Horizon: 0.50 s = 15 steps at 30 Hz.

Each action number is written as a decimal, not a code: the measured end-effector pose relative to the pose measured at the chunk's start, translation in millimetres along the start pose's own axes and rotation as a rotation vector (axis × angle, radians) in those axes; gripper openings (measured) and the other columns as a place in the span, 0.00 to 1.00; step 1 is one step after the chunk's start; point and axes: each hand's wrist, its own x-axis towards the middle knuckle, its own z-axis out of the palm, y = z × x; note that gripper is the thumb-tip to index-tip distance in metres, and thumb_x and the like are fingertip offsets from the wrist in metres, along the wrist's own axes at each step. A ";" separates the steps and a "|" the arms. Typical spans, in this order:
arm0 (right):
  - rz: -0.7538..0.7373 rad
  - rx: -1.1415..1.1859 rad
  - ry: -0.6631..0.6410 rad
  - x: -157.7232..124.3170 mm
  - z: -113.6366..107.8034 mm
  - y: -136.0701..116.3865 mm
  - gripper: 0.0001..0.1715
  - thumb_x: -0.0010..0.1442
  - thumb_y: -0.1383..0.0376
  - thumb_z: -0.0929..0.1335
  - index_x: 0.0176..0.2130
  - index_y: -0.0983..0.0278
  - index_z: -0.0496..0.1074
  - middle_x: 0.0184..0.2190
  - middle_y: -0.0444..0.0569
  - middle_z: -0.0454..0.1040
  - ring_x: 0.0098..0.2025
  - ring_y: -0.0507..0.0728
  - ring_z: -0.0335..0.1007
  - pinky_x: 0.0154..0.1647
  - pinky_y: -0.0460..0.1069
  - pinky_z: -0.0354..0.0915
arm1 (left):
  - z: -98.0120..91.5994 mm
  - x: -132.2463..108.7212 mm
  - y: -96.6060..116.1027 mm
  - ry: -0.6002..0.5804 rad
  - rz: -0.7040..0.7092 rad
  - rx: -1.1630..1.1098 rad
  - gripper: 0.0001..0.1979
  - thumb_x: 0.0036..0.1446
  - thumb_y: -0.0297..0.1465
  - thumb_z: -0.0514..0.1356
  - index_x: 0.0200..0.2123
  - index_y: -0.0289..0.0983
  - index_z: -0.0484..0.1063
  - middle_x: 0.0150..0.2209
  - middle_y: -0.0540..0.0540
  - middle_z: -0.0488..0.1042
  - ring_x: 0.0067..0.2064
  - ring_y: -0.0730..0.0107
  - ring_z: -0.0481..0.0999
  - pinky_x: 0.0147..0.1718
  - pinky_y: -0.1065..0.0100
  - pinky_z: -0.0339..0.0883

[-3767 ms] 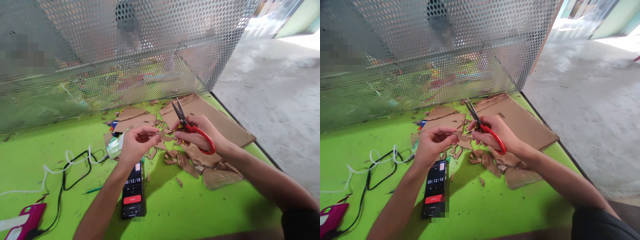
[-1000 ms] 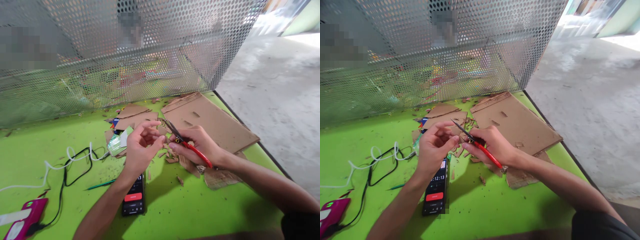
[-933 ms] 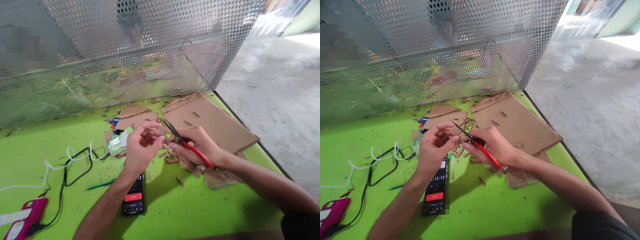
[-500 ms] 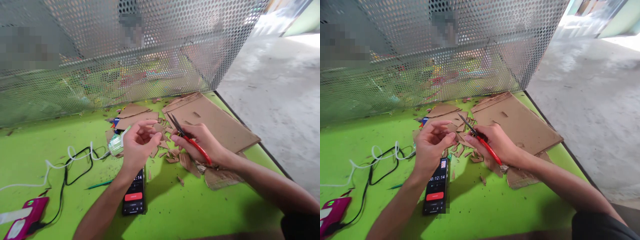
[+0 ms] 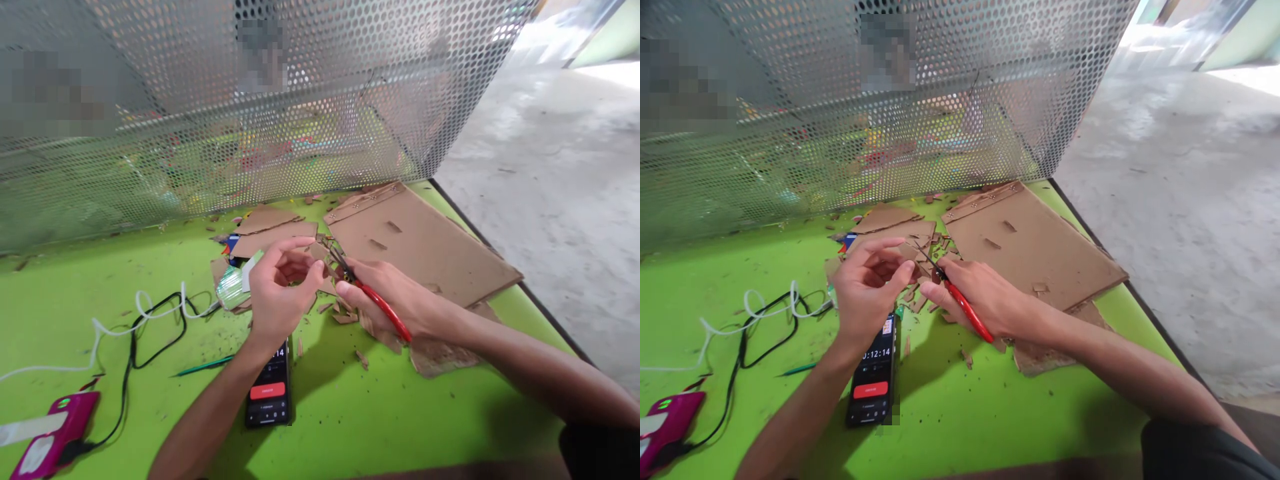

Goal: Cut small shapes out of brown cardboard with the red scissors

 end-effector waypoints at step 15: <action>-0.011 -0.084 -0.031 1.0 1.2 0.0 0.26 0.76 0.46 0.58 0.39 0.63 0.66 0.32 0.48 0.74 0.28 0.54 0.67 0.31 0.49 0.59 | 5.3 -5.6 -2.0 -0.069 0.001 0.047 0.15 0.53 0.24 0.68 0.44 0.39 0.77 0.30 0.53 0.80 0.30 0.75 0.81 0.31 0.76 0.78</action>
